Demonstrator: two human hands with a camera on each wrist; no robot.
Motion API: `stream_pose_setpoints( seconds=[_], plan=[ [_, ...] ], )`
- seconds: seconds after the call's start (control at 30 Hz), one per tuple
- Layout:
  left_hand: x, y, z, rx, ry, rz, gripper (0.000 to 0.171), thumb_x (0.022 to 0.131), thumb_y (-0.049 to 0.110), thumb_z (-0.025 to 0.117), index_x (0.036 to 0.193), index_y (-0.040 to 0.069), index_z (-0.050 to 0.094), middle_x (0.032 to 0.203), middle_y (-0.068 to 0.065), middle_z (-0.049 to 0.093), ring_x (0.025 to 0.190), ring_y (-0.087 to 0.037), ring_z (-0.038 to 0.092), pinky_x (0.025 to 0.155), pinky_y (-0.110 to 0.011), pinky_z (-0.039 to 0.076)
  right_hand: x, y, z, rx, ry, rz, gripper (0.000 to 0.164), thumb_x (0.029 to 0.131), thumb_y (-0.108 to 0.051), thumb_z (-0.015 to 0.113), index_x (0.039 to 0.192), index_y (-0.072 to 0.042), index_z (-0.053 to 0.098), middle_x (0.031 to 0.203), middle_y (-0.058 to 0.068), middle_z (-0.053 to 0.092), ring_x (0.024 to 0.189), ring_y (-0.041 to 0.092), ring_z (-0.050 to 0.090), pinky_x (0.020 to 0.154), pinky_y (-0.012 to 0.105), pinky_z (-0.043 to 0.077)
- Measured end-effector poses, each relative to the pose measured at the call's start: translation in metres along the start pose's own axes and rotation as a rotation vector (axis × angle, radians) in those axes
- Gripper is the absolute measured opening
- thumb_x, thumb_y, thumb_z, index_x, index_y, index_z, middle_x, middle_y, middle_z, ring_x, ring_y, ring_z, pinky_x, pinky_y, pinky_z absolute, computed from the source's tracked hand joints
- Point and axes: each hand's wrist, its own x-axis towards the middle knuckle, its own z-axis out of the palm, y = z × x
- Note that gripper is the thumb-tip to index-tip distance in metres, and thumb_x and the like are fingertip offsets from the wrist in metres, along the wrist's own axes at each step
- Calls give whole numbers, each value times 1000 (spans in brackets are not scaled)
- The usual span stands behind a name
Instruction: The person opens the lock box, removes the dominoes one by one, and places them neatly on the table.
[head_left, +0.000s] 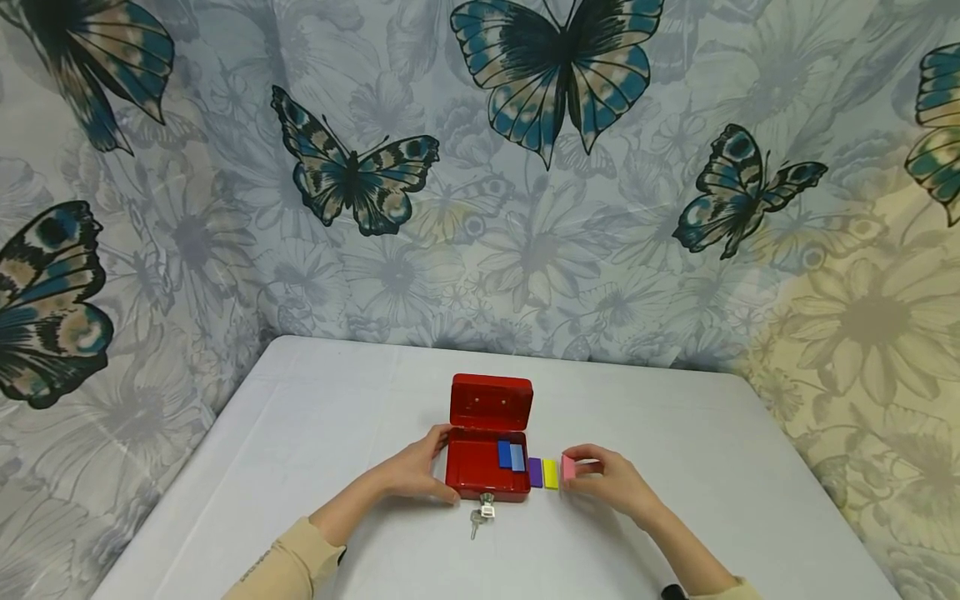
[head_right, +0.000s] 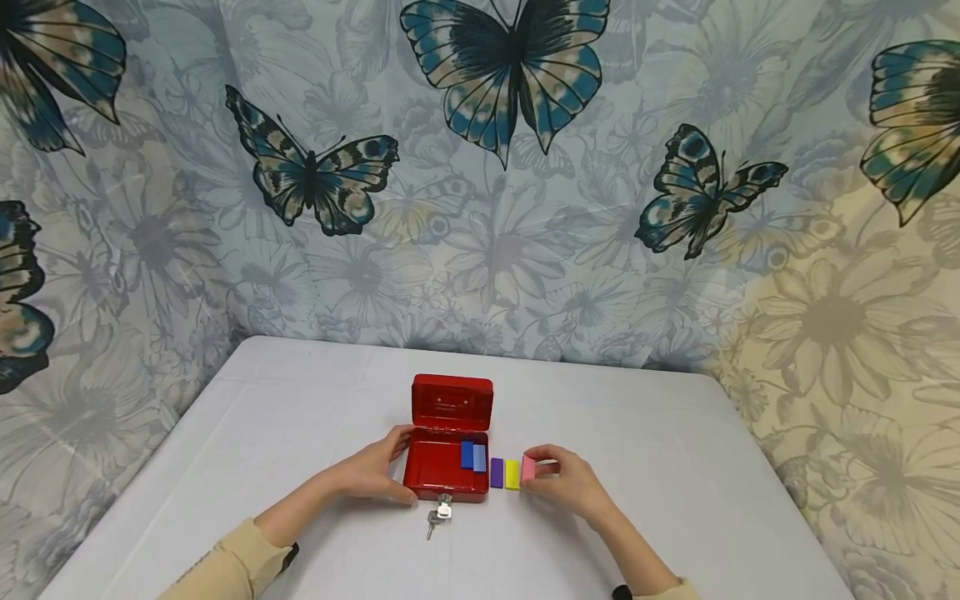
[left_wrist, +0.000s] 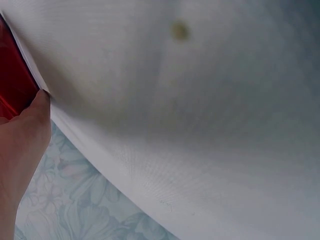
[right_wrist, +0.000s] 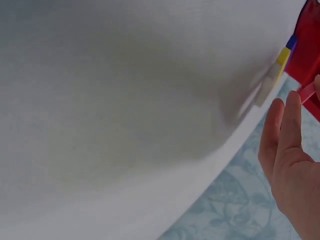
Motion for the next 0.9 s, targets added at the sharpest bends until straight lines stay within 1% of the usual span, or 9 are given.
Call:
stream_pose_setpoints(
  seconds=[0.2,0.37,0.57,0.73,0.83,0.9],
  plan=[
    [0,0,0,1,-3,3,102,69,25,87,147,3,25,148,-15,38,137,-34,38,110,-49,35,3,9,-6,-40,-4,15,48,77,-22,83,119,-7,65,112,4,65,96,19,62,81,39,56],
    [1,-1,1,5,0,11,102,69,25,87,147,3,25,148,-16,38,137,-35,38,110,-50,35,6,15,-11,-42,-17,-7,48,76,-20,83,118,-5,66,105,4,67,94,19,62,77,34,55],
    [2,-3,1,12,1,11,102,69,25,87,147,3,25,148,-16,38,136,-34,38,110,-49,35,8,22,-17,-61,-36,-18,49,74,-19,84,118,-6,66,98,2,67,91,17,60,74,30,50],
    [2,-2,0,11,2,14,102,69,25,87,147,3,25,147,-15,39,136,-34,38,111,-49,35,8,24,-20,-89,-49,-62,49,75,-16,84,118,-4,65,93,2,63,88,18,57,71,30,48],
    [2,-2,0,7,1,15,101,69,25,86,147,3,25,147,-15,39,136,-34,38,111,-49,35,8,25,-20,-96,-49,-89,48,74,-15,84,118,-4,65,91,2,62,87,18,56,70,29,48],
    [1,-2,0,7,1,15,101,69,25,86,147,3,25,147,-15,39,136,-34,38,111,-49,35,9,27,-20,-108,-49,-121,47,74,-13,84,117,-3,65,91,2,61,87,19,56,69,27,48]
  ],
)
